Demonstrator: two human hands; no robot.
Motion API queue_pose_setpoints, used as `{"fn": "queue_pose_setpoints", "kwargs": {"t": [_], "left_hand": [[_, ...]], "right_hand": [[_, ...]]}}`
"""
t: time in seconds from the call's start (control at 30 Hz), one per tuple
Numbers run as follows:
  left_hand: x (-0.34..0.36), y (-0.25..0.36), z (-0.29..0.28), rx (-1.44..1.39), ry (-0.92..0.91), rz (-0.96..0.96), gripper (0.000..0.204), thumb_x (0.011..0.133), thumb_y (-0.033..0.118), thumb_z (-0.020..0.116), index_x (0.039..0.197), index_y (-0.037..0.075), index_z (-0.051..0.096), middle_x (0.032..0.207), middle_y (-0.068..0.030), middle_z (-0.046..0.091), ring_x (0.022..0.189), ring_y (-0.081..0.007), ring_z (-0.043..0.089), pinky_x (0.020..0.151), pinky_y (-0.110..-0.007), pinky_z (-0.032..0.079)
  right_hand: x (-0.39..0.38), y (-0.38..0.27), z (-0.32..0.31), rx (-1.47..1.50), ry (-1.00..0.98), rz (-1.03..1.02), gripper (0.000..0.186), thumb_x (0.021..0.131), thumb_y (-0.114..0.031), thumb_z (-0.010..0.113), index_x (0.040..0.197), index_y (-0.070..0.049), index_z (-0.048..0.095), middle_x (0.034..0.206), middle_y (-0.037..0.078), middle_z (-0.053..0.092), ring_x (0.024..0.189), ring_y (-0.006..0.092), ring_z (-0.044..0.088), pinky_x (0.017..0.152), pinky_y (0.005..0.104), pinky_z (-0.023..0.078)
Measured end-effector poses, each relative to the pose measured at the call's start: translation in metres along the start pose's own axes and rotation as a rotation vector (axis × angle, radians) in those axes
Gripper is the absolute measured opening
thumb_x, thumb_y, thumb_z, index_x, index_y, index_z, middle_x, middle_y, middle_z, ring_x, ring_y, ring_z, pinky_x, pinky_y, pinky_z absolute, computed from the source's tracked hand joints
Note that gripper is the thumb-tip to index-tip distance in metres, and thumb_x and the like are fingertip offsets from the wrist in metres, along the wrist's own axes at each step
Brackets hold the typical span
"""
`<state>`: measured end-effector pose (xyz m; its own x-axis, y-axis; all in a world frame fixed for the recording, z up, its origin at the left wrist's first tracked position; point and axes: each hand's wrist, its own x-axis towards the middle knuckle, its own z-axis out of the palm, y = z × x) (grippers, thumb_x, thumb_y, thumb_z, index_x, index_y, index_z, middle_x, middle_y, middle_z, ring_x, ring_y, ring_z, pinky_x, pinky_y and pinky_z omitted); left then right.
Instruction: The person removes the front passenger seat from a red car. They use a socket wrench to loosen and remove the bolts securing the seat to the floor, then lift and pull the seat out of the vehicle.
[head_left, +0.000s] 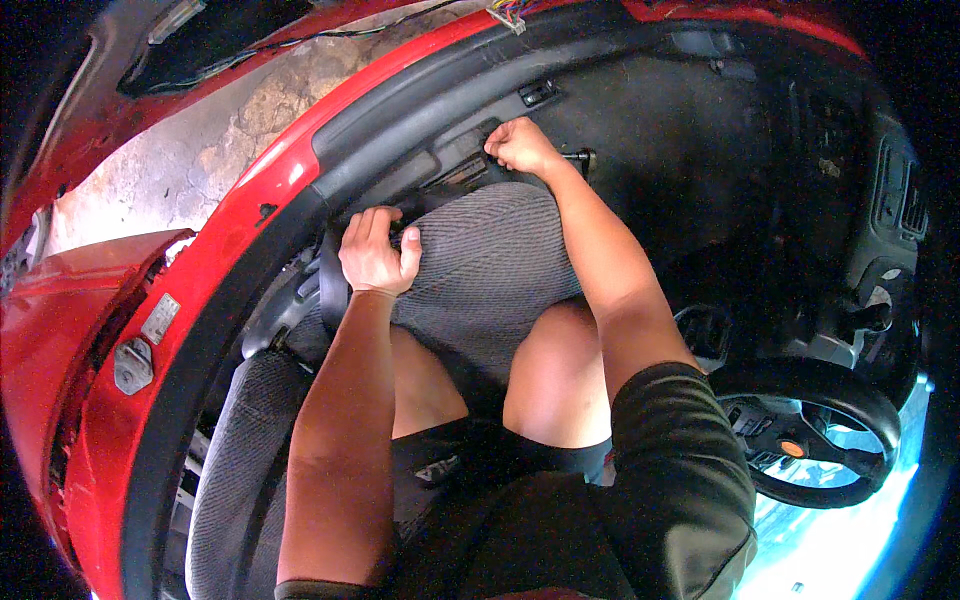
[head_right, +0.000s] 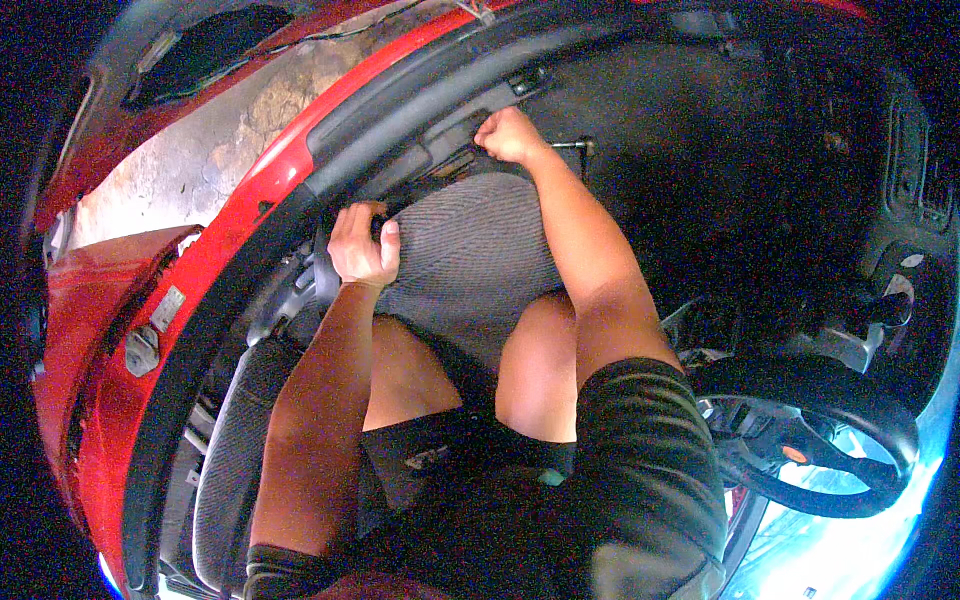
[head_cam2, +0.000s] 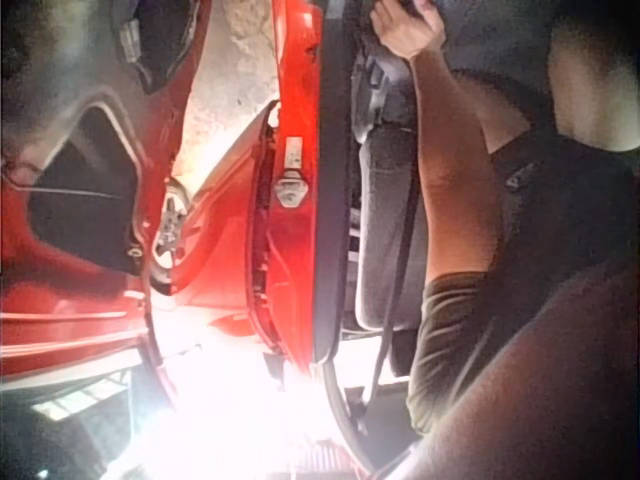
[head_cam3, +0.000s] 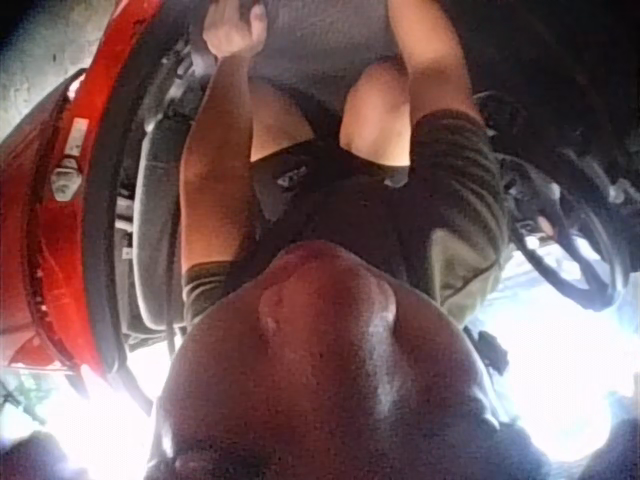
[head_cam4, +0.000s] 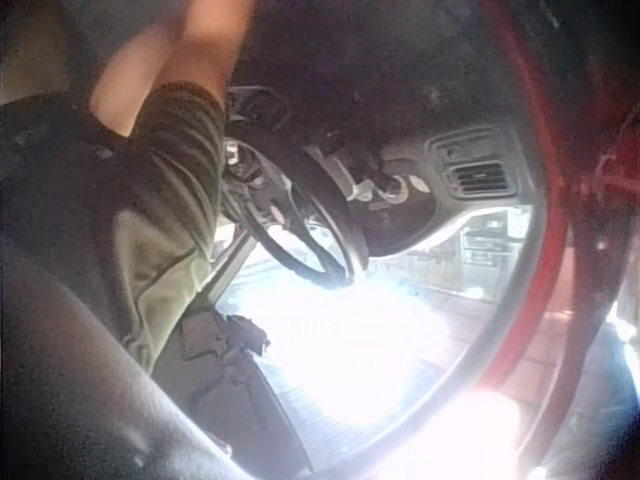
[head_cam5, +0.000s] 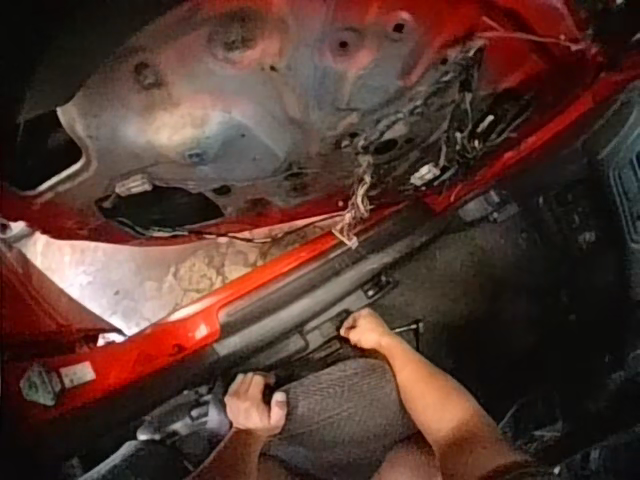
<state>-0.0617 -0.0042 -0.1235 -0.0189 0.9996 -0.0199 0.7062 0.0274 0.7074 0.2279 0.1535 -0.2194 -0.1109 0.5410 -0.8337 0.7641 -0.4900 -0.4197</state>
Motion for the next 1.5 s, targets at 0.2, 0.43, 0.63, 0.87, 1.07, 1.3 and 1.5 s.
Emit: {"fn": "queue_pose_setpoints", "kwargs": {"t": [0.2, 0.43, 0.63, 0.87, 1.07, 1.3, 1.5], "left_hand": [[0.003, 0.002, 0.003, -0.004, -0.02, 0.009, 0.035, 0.091, 0.04, 0.063, 0.096, 0.006, 0.068, 0.094, -0.0115, 0.069, 0.086, -0.036, 0.064, 0.078, -0.046, 0.052], [0.002, 0.004, 0.0, -0.016, -0.022, -0.002, 0.037, 0.092, 0.042, 0.062, 0.097, 0.005, 0.068, 0.094, -0.0124, 0.069, 0.085, -0.0363, 0.064, 0.077, -0.046, 0.052], [0.001, 0.004, 0.003, -0.008, -0.014, 0.01, 0.037, 0.093, 0.041, 0.061, 0.098, 0.006, 0.068, 0.094, -0.0128, 0.068, 0.085, -0.0372, 0.064, 0.077, -0.047, 0.052], [-0.001, 0.001, 0.001, 0.003, -0.028, 0.004, 0.039, 0.096, 0.042, 0.058, 0.1, 0.004, 0.068, 0.095, -0.015, 0.068, 0.088, -0.0389, 0.064, 0.079, -0.047, 0.052], [0.001, 0.005, 0.003, -0.027, -0.04, 0.003, 0.045, 0.1, 0.045, 0.053, 0.103, 0.002, 0.067, 0.096, -0.0176, 0.068, 0.091, -0.0411, 0.064, 0.082, -0.048, 0.052], [0.001, 0.005, 0.002, -0.014, -0.034, 0.008, 0.043, 0.1, 0.043, 0.054, 0.102, 0.002, 0.067, 0.096, -0.0175, 0.068, 0.089, -0.0406, 0.064, 0.081, -0.048, 0.052], [0.001, 0.006, 0.002, -0.014, -0.036, 0.009, 0.042, 0.1, 0.042, 0.054, 0.101, 0.002, 0.068, 0.096, -0.0173, 0.068, 0.089, -0.0403, 0.064, 0.081, -0.048, 0.052]], "right_hand": [[0.014, 0.036, 0.008, 0.094, 0.096, -0.212, 0.017, 0.086, -0.02, 0.078, 0.091, -0.004, 0.08, 0.078, 0.008, 0.075, 0.063, 0.0171, 0.068, 0.059, 0.0382, 0.056], [0.002, 0.005, 0.004, -0.014, 0.04, 0.032, 0.021, 0.088, -0.023, 0.075, 0.081, -0.004, 0.079, 0.068, 0.009, 0.073, 0.058, 0.0211, 0.069, 0.063, 0.0382, 0.056], [0.003, 0.009, 0.004, 0.121, 0.039, 0.019, 0.02, 0.091, -0.014, 0.077, 0.093, 0.006, 0.075, 0.077, 0.011, 0.072, 0.061, 0.0168, 0.065, 0.055, 0.0333, 0.054], [-0.008, -0.003, 0.007, 0.249, 0.035, 0.049, 0.018, 0.088, -0.011, 0.077, 0.095, 0.006, 0.075, 0.076, 0.01, 0.071, 0.063, 0.0169, 0.065, 0.057, 0.0335, 0.054], [0.0, 0.011, 0.006, 0.18, 0.04, 0.066, 0.019, 0.083, -0.018, 0.08, 0.088, 0.0, 0.078, 0.074, 0.009, 0.073, 0.058, 0.0193, 0.067, 0.058, 0.0354, 0.056], [0.002, 0.013, 0.01, 0.295, 0.111, 0.006, 0.019, 0.081, -0.02, 0.08, 0.082, -0.001, 0.077, 0.071, 0.008, 0.073, 0.057, 0.0191, 0.068, 0.059, 0.0363, 0.057], [0.004, 0.012, 0.007, 0.2, 0.065, 0.045, 0.015, 0.081, -0.017, 0.079, 0.083, -0.002, 0.077, 0.072, 0.007, 0.074, 0.061, 0.0187, 0.069, 0.059, 0.0381, 0.056]]}}
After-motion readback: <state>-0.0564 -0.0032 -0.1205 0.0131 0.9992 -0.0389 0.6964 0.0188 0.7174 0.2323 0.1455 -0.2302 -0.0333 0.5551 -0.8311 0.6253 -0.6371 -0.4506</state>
